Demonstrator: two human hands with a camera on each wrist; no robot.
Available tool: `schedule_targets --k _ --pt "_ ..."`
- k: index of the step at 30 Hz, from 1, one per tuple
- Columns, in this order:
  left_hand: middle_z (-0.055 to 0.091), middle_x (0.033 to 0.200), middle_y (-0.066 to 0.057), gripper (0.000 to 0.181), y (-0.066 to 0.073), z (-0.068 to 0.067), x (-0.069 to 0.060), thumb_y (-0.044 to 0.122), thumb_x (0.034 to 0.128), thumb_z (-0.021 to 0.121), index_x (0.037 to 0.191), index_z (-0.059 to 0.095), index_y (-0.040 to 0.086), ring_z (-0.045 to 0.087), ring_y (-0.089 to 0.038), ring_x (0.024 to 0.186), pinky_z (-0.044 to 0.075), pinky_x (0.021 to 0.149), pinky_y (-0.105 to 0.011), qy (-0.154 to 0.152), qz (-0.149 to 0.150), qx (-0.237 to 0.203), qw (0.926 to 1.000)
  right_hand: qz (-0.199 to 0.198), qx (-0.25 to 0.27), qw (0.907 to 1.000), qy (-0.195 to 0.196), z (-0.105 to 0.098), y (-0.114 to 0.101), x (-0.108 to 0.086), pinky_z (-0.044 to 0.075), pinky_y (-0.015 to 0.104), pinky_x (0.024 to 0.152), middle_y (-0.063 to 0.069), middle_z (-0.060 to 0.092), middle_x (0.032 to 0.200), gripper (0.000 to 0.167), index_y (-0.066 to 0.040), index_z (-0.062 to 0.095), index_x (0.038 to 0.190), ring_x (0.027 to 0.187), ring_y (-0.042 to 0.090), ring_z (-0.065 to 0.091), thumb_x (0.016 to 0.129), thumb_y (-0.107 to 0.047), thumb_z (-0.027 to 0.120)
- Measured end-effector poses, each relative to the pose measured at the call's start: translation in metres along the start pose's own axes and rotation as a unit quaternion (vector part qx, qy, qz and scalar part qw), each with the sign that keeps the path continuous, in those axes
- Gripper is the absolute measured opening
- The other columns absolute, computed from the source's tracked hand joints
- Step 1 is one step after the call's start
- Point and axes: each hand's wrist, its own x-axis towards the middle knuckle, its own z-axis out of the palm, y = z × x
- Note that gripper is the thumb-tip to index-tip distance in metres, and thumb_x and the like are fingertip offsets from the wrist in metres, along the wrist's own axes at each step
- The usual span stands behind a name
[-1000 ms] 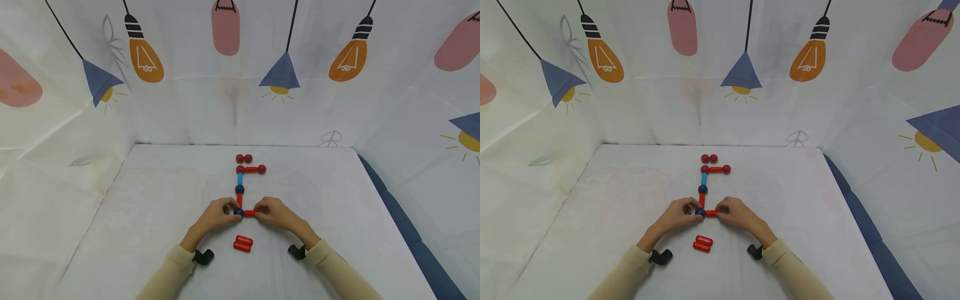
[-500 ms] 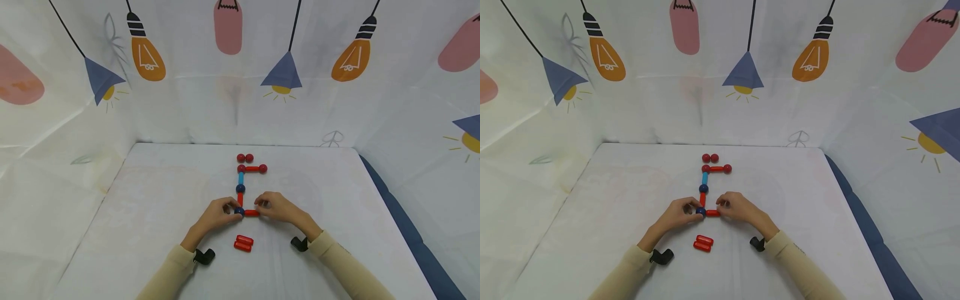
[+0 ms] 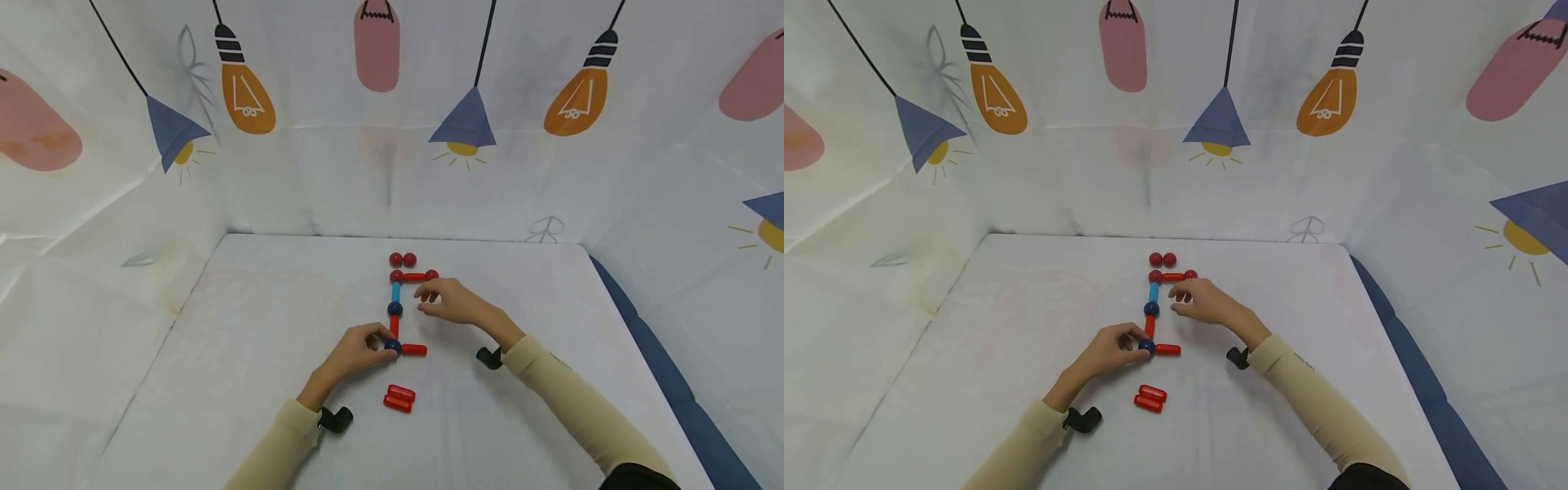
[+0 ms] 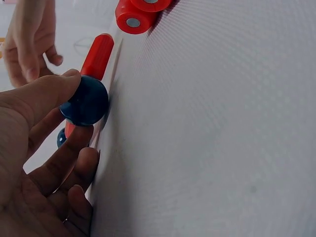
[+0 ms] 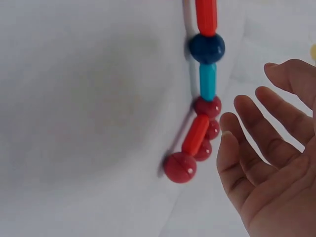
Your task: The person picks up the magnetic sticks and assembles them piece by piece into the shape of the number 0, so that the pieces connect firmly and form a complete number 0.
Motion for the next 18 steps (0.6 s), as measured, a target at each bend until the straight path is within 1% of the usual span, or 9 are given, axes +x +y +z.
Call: schedule_targets --k 3,8,12,18 --pt "0.07 0.099 0.005 0.027 0.0 0.001 0.0 0.031 0.0869 0.084 0.108 0.073 0.019 0.056 -0.016 0.085 0.049 0.072 -0.024 0.002 0.001 0.0 1.0 -0.006 0.002 0.9999 0.01 -0.011 0.001 0.014 0.058 0.035 0.088 0.006 0.072 0.109 0.034 -0.003 0.069 0.126 0.1 0.021 0.065 0.097 -0.022 0.071" --pt "0.071 0.1 0.005 0.025 -0.001 0.003 0.002 0.031 0.0874 0.083 0.107 0.074 0.02 0.056 -0.015 0.085 0.048 0.073 -0.024 0.0 0.005 0.003 1.0 -0.006 0.008 0.999 0.043 -0.023 0.008 0.038 0.057 0.037 0.084 0.009 0.071 0.106 0.033 -0.002 0.069 0.125 0.097 0.024 0.063 0.098 -0.021 0.069" --pt "0.07 0.101 0.005 0.024 -0.001 0.003 0.002 0.031 0.0882 0.083 0.108 0.074 0.021 0.056 -0.015 0.085 0.048 0.073 -0.024 -0.004 0.004 -0.001 1.0 0.019 0.011 0.9976 0.066 -0.027 0.019 0.054 0.058 0.04 0.086 0.011 0.07 0.111 0.035 -0.003 0.068 0.128 0.103 0.027 0.064 0.098 -0.022 0.067" --pt "0.069 0.099 0.005 0.024 -0.001 0.002 -0.001 0.03 0.0883 0.082 0.109 0.073 0.021 0.056 -0.015 0.085 0.048 0.071 -0.024 0.002 -0.002 -0.001 1.0 0.056 0.03 0.9939 0.09 -0.027 0.03 0.074 0.056 0.048 0.096 0.016 0.068 0.124 0.042 -0.003 0.062 0.136 0.117 0.034 0.062 0.1 -0.024 0.064"
